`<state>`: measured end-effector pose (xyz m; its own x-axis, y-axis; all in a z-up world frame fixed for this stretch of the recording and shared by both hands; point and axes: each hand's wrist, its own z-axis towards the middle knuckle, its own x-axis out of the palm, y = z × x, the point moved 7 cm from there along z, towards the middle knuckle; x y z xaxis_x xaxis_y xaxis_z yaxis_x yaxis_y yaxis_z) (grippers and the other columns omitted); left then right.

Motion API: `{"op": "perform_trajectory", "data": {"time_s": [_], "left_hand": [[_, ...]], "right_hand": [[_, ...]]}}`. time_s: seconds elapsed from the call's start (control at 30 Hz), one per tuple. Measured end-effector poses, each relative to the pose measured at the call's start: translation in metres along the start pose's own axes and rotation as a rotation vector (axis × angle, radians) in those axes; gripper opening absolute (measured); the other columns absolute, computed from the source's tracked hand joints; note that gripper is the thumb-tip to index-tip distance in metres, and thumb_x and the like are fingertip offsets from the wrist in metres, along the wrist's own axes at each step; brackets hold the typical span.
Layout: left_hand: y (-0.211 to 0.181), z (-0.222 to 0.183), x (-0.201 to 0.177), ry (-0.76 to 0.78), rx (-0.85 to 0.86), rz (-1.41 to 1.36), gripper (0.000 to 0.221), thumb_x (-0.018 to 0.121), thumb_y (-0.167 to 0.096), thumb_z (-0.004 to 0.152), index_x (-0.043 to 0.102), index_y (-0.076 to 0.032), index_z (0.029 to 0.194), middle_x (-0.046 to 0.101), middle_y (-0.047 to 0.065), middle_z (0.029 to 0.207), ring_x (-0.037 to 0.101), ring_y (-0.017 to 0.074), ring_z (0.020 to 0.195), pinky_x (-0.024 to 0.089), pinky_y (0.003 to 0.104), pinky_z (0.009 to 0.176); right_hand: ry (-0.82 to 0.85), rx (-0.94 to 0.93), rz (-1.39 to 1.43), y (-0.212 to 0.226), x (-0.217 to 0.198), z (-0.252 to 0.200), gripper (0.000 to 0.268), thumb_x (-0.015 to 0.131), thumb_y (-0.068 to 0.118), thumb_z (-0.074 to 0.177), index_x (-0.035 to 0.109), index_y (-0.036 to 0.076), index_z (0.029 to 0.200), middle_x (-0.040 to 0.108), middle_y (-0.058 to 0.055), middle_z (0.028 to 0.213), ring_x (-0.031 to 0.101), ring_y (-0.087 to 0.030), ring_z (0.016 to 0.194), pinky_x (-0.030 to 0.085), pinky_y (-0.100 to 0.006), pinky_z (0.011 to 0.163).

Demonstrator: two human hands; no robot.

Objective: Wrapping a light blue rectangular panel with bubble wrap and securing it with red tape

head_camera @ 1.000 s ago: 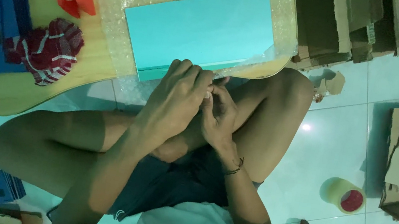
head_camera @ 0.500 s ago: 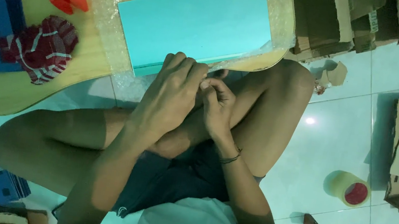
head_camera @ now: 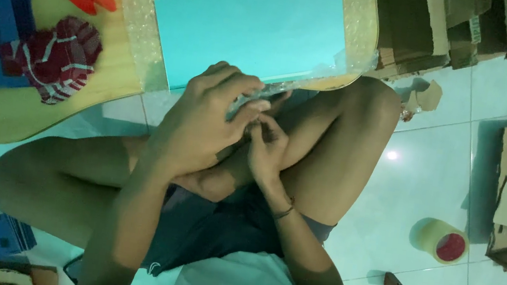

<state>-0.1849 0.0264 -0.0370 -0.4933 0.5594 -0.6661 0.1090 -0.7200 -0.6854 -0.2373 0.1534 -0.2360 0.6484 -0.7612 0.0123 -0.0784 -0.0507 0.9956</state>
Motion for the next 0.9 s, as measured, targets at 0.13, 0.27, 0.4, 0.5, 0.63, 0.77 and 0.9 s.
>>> {"op": "perform_trajectory", "data": {"time_s": [0.13, 0.27, 0.4, 0.5, 0.63, 0.77, 0.9], "left_hand": [[0.004, -0.042, -0.024, -0.093, -0.133, -0.015, 0.019, 0.076, -0.02, 0.098, 0.075, -0.009, 0.114, 0.073, 0.01, 0.102, 0.065, 0.0326, 0.078, 0.057, 0.039, 0.064], [0.04, -0.111, 0.016, -0.021, -0.499, -0.326, 0.021, 0.068, -0.022, 0.099, 0.072, -0.008, 0.114, 0.074, 0.021, 0.097, 0.067, 0.0487, 0.082, 0.061, 0.05, 0.073], [0.095, -0.145, 0.064, -0.132, -0.716, -0.373, 0.034, 0.073, -0.033, 0.1, 0.072, -0.003, 0.116, 0.075, 0.025, 0.1, 0.074, 0.0426, 0.088, 0.062, 0.05, 0.07], [0.123, -0.156, 0.085, -0.203, -0.789, -0.431, 0.036, 0.076, -0.036, 0.098, 0.073, -0.003, 0.112, 0.075, 0.026, 0.1, 0.075, 0.0396, 0.089, 0.061, 0.048, 0.068], [0.142, -0.172, 0.095, -0.224, -0.834, -0.302, 0.041, 0.072, -0.045, 0.099, 0.075, -0.006, 0.108, 0.075, 0.022, 0.107, 0.067, 0.0504, 0.106, 0.06, 0.054, 0.076], [0.148, -0.163, 0.055, -0.294, -0.881, -0.048, 0.022, 0.07, -0.019, 0.099, 0.076, 0.002, 0.099, 0.072, 0.03, 0.09, 0.069, 0.0521, 0.088, 0.058, 0.044, 0.063], [0.156, -0.159, 0.052, -0.165, -0.963, -0.013, 0.023, 0.068, -0.021, 0.1, 0.074, 0.0, 0.106, 0.071, 0.027, 0.098, 0.066, 0.0501, 0.096, 0.053, 0.044, 0.074]], "right_hand": [[0.058, -0.006, -0.009, 0.006, 0.006, -0.013, 0.014, 0.064, 0.004, 0.099, 0.076, -0.003, 0.102, 0.073, -0.018, 0.082, 0.072, -0.026, 0.08, 0.058, -0.043, 0.073], [0.167, 0.08, 0.05, -0.003, 0.017, -0.011, 0.014, 0.067, 0.01, 0.101, 0.077, 0.002, 0.103, 0.074, -0.012, 0.085, 0.073, -0.024, 0.081, 0.058, -0.039, 0.079], [0.263, 0.169, 0.04, -0.024, 0.026, -0.011, 0.011, 0.07, 0.012, 0.098, 0.079, 0.004, 0.098, 0.075, -0.009, 0.082, 0.071, -0.017, 0.083, 0.058, -0.037, 0.078], [0.298, 0.179, 0.035, -0.025, 0.03, -0.008, 0.01, 0.072, 0.012, 0.097, 0.079, 0.005, 0.098, 0.075, -0.009, 0.081, 0.071, -0.016, 0.082, 0.058, -0.037, 0.078], [0.378, 0.194, -0.062, -0.013, 0.035, -0.012, 0.009, 0.07, 0.008, 0.098, 0.079, 0.005, 0.098, 0.075, -0.01, 0.087, 0.068, -0.018, 0.089, 0.055, -0.04, 0.087], [0.326, 0.316, -0.11, -0.018, 0.03, -0.011, 0.026, 0.067, 0.027, 0.103, 0.078, 0.004, 0.107, 0.077, -0.015, 0.1, 0.071, -0.025, 0.106, 0.052, -0.047, 0.099], [0.221, 0.287, -0.106, -0.015, 0.034, -0.004, 0.032, 0.055, 0.022, 0.108, 0.068, 0.008, 0.084, 0.064, -0.009, 0.085, 0.061, -0.021, 0.095, 0.046, -0.044, 0.096]]}}
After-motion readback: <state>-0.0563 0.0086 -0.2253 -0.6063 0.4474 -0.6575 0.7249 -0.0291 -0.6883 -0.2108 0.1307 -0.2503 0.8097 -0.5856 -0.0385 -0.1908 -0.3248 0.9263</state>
